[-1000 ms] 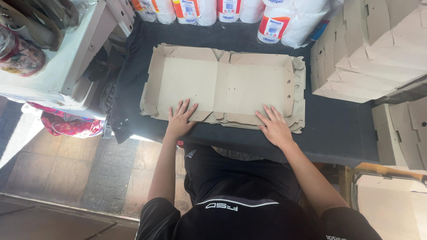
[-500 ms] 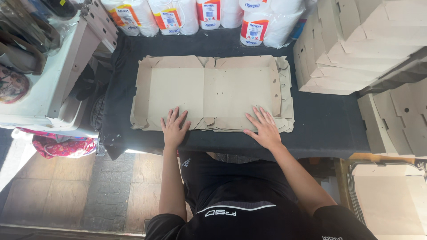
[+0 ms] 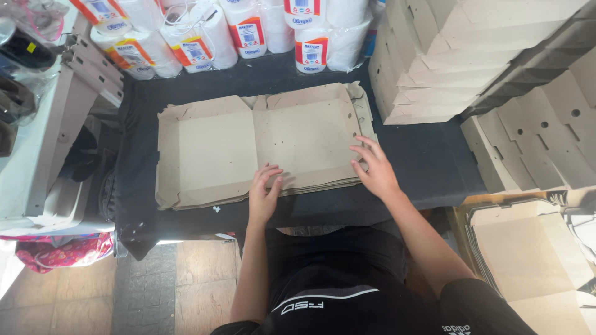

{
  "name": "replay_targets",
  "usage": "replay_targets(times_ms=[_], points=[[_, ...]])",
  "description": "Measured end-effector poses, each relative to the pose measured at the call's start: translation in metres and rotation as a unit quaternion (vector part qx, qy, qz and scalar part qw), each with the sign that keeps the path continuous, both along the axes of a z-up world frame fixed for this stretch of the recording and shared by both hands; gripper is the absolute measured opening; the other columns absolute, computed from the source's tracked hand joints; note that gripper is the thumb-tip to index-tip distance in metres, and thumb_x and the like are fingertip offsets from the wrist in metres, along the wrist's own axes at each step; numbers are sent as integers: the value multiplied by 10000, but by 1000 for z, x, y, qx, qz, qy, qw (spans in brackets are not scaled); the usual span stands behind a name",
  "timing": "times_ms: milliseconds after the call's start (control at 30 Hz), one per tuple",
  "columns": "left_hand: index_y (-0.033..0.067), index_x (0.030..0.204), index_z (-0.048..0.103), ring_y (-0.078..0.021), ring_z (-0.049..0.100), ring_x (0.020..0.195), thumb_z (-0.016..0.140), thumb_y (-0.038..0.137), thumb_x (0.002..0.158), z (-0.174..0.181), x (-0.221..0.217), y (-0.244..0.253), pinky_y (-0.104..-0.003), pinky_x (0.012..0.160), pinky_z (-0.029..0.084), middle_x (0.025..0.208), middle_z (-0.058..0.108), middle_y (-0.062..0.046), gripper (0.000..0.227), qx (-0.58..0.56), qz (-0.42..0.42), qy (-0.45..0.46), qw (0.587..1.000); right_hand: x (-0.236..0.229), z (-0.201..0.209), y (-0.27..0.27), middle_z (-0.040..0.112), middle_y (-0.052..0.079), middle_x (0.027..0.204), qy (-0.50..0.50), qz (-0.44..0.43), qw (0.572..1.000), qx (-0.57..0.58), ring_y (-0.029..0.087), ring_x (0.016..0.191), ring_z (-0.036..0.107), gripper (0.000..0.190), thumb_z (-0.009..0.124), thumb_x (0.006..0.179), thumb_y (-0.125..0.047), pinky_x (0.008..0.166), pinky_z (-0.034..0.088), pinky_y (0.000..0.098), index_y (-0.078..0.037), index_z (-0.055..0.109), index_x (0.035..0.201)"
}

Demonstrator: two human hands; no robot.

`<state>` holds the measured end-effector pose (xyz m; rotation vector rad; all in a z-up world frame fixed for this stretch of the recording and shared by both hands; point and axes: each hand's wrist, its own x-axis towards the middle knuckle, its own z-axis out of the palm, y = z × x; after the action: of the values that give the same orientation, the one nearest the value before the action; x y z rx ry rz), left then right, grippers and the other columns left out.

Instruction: The person folds a flat cardboard sheet into a small rectangular box by hand, repeating the process for a second box and placing it into an open larger container.

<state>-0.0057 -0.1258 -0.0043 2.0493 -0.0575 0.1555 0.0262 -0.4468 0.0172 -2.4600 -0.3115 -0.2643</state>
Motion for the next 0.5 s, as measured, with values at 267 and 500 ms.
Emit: replay_targets(times_ms=[267,500], points=[[130,1174,698,-269,562,1365,579,312,1018,13,5,-88,-400,1106,440,1270,697,-71,267,-74,-198,2,977,46,143,-67,434,241,1444,-304,-35,952,-28,441,1382,445,261,668,1030,-65,1156,413,585,19,609,1271],[133,1217,691,-214,571,1349,603,272,1011,4,11,-129,-343,1088,455,1302,669,-66,263,-116,-248,46,961,78,216,-106,240,199,1589,-363,-139,917,-91,432,1502,278,526,909,984,86,1213,388,625,-3,606,1405]])
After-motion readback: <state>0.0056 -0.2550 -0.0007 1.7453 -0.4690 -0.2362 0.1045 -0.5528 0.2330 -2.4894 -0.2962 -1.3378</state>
